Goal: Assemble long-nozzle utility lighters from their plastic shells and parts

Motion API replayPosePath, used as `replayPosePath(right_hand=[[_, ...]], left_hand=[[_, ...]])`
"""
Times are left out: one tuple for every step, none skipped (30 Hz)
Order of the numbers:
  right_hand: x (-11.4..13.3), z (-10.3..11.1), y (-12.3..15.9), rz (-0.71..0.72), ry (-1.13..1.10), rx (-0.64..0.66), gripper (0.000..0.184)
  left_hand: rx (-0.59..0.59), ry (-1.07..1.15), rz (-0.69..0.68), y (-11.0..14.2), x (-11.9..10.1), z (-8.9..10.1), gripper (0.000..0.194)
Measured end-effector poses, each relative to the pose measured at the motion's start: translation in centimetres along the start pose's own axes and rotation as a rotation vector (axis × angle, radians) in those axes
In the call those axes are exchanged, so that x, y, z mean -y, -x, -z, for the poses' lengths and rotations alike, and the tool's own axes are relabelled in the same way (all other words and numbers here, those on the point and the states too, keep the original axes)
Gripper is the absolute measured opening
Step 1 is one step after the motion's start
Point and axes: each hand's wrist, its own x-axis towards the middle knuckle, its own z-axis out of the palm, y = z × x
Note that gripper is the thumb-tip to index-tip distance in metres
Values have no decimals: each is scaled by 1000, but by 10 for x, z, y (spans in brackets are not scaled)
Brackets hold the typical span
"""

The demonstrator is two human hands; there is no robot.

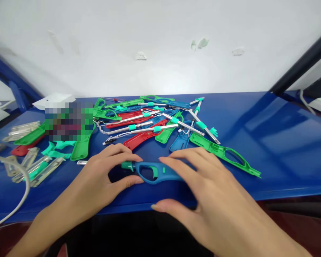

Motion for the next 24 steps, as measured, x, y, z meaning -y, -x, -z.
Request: replayPosePath(right_hand=[[5,-2,-6,48,-3,26,56],[8,-4,-12,70,-15,52,50],[9,-6,-17,88,-39,79,43],[9,-7,-21,91,-69,104,37],[8,-8,-25,80,-99,126,32],[7,-9,-27,63,-127,146,29],[5,-9,-28,44,-149,163,30],[3,-9,-30,30,-164,174,32],[2,-8,-31,18,-172,186,34],[1,-7,-32,3,-176,193,35],[1,-5,-33,-6,-180,199,36],[1,-3,-34,-14,-183,203,37],[2,-2,-35,-18,-187,204,37],[3,-1,-36,-20,-191,204,36],[4,0,-37,-17,-196,201,35],[5,0,-38,-11,-202,199,33],[6,0,-38,-6,-207,193,32],[7,0,-38,-6,-210,182,30],[8,-1,-38,-9,-210,166,30],[9,-2,-38,-13,-210,156,29],[9,-2,-37,-14,-209,147,29],[9,-3,-37,-11,-207,143,29],[9,-2,-36,-5,-204,144,29],[8,-2,-36,2,-199,150,29]], left_hand=[[3,-1,7,0,-1,0,33],[4,-3,15,-1,-2,0,33],[6,-5,22,-1,-2,0,32],[11,-5,27,-1,-3,0,33],[15,-4,31,-2,-4,1,33],[19,-4,34,-2,-4,1,33],[24,-2,35,-3,-4,1,33],[30,-1,34,-3,-5,1,33],[36,1,34,-3,-5,2,33],[41,3,35,-3,-5,2,32],[46,4,37,-2,-5,2,32],[51,5,40,-2,-5,2,31],[53,6,42,-1,-5,2,31],[51,7,44,-1,-5,2,31],[50,8,45,-1,-6,2,31],[46,9,46,0,-6,2,31],[41,10,45,0,-6,2,32],[37,10,46,0,-6,2,32],[32,10,47,0,-6,2,32],[29,9,49,0,-6,2,32],[24,9,50,0,-6,2,32],[18,9,50,0,-6,2,32],[12,8,51,0,-6,2,31],[5,7,51,0,-6,2,31]])
